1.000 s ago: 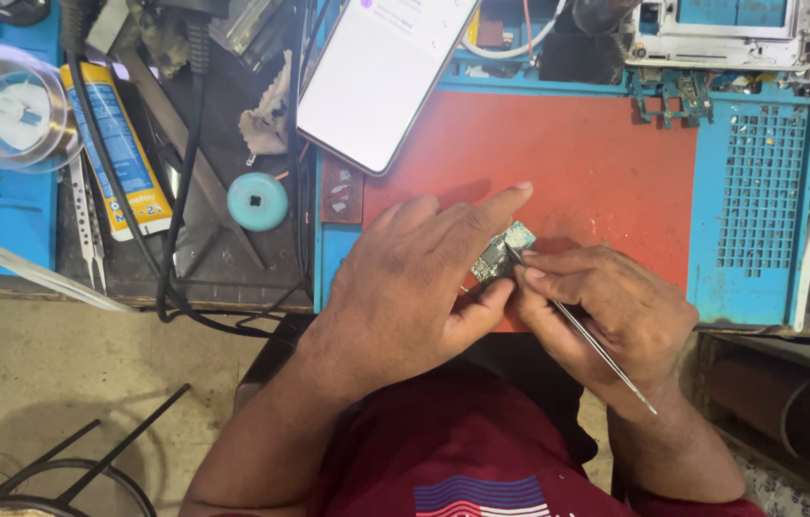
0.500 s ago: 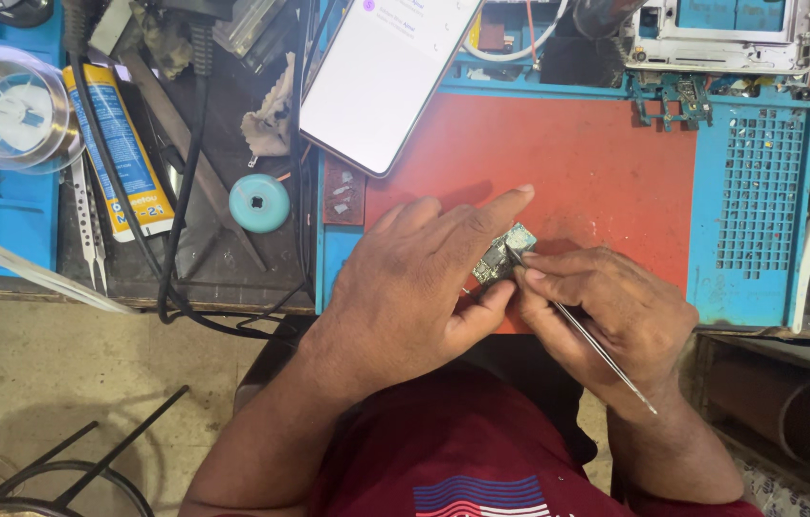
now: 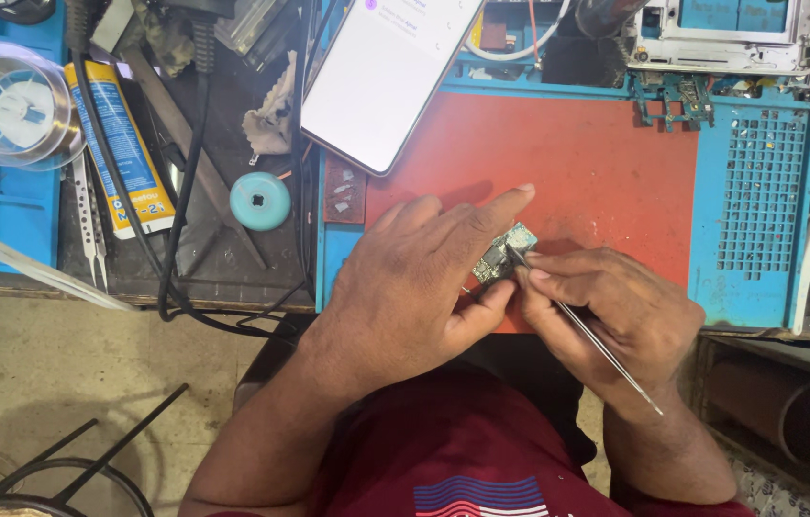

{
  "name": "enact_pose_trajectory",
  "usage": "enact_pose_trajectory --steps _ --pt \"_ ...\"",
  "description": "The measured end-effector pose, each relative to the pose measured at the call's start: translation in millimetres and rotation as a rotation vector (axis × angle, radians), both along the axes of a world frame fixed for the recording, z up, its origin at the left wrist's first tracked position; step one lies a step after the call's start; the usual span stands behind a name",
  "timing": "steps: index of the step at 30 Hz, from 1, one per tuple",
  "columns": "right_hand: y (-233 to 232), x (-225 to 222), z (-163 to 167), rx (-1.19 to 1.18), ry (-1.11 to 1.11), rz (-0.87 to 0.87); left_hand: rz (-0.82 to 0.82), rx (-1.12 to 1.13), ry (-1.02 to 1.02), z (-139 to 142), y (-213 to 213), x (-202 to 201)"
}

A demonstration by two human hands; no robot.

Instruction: The person holds a small circuit board on a red mat and uses a metal probe to scrape or clean a localized area on the board. The hands reposition the board and continue probing the same region repeatedly. No other objects are handled.

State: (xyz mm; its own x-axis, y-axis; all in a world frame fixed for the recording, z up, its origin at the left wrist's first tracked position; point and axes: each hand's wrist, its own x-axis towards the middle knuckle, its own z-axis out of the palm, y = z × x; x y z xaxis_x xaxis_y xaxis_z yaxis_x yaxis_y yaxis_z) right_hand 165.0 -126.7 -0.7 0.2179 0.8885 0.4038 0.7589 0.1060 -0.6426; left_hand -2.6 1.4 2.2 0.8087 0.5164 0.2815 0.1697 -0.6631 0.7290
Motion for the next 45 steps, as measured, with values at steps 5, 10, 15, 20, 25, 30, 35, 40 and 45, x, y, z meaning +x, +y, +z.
enact_pose_trajectory --steps 5,10,15,20,25,30,35,40,45 --pt "2.3 1.0 1.1 -0.026 0.012 0.020 -0.003 -0.001 0.015 0.0 -0.3 0.5" --pt "1.0 -2.4 4.8 -0.053 0.006 -0.006 -0.002 0.003 0.021 0.9 -0.3 -0.3" --pt "1.2 -4.9 3.5 0.043 -0.065 -0.013 -0.002 0.006 0.008 1.8 -0.3 0.2" --pt "-2.4 -0.6 6.3 -0.023 0.016 -0.022 -0.012 -0.006 0.002 2.8 1.2 -0.6" --pt "-3.3 -0.2 7.5 -0.045 0.076 0.004 -0.037 -0.028 -0.022 2.9 2.6 -3.2" --pt "-1.2 -0.6 4.9 -0.030 0.055 0.011 -0.031 -0.045 -0.008 2.5 2.3 -3.2" --pt "-1.9 -0.1 3.1 -0.019 0.017 0.008 -0.028 -0.069 0.038 2.6 3.3 -2.0" --pt "-1.4 -0.6 0.8 -0.004 -0.007 0.014 -0.020 -0.069 0.071 3.2 2.9 -1.2" --pt "-0.7 -0.4 2.6 -0.018 -0.064 0.014 -0.045 -0.061 0.033 3.4 3.7 -2.0"
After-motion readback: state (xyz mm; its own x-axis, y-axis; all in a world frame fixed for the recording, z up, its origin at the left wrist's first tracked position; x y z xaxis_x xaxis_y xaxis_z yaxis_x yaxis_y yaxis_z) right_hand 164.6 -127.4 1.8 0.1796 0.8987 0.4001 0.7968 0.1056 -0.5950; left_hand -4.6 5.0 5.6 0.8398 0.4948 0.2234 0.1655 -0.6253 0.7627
